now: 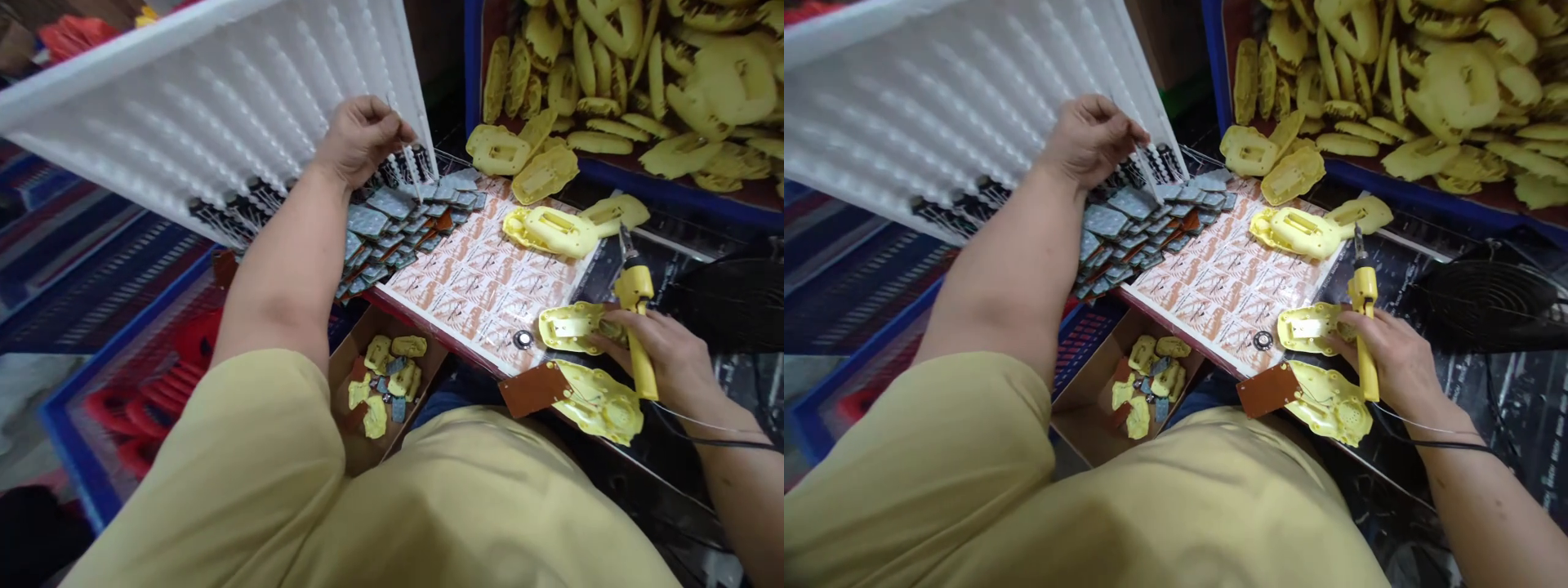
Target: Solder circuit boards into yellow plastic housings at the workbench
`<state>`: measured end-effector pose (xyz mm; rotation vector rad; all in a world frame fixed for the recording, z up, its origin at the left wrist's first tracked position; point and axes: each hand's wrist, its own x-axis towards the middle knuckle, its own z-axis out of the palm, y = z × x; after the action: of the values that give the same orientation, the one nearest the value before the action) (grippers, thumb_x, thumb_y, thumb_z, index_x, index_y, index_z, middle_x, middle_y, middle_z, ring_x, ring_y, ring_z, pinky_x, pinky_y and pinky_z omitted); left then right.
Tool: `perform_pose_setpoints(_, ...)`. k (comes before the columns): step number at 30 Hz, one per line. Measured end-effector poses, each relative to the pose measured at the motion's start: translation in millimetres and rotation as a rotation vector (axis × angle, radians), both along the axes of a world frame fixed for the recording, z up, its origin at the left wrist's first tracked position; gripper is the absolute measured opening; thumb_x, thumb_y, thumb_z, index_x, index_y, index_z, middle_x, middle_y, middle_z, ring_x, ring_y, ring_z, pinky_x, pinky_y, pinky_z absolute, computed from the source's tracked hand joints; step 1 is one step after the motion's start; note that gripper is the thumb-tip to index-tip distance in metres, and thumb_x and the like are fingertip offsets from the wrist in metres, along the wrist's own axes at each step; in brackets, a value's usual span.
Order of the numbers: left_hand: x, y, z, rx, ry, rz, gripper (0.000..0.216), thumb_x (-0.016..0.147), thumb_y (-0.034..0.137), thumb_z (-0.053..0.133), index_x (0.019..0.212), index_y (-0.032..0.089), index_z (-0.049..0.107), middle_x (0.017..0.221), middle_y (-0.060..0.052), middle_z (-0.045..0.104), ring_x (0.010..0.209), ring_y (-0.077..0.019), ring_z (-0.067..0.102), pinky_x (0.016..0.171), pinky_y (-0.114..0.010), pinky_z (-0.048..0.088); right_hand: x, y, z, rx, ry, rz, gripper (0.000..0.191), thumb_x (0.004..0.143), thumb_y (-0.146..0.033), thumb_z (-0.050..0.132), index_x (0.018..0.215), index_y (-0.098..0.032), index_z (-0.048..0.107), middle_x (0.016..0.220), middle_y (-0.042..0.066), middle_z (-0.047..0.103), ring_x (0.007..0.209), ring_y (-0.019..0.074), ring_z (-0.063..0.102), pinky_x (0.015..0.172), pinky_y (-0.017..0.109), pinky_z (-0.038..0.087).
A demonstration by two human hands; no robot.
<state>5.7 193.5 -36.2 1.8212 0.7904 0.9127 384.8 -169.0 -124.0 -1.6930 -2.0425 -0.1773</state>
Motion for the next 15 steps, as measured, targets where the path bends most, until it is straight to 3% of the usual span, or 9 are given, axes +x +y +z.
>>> perform_pose_setpoints(5,-7,-3,-1.6,-0.021,-0.159,-0.065,0.075,0.056,0.077,0.104,0.072,0.029,0.049,0.084,0.015,0.079,0.095,-0.0113,0.058,0.109,-0.042,0.051,-4,-14,-2.3,0.002,0.043,-0.106,0.032,0.104,-0.056,0.073,0.109,-0.025,0.079,0.105,0.009,0.085,0.093,0.0220,0.079,0.084,0.030,0.058)
perform_pose_setpoints(11,7,-19,-0.1,-0.029,-0.063,-0.095,0.079,0.049,0.082,0.103,0.067,0.026,0.050,0.086,0.009,0.077,0.099,-0.0125,0.059,0.109,-0.040,0.050,-9,-18,-8.1,-0.036,0.039,-0.189,0.029,0.105,-0.051,0.072,0.113,-0.024,0.077,0.113,0.010,0.084,0.098,0.0244,0.078,0.087,0.034,0.058)
perform_pose_setpoints(15,14,-29,9.7,-0.018,-0.116,-0.136,0.080,0.055,0.082,0.101,0.067,0.023,0.048,0.069,0.009,0.060,0.084,-0.0072,0.053,0.103,-0.040,0.053,-9,-20,-12.0,-0.058,0.056,-0.209,0.029,0.103,-0.052,0.073,0.116,-0.026,0.077,0.113,0.008,0.084,0.098,0.0263,0.076,0.088,0.039,0.060)
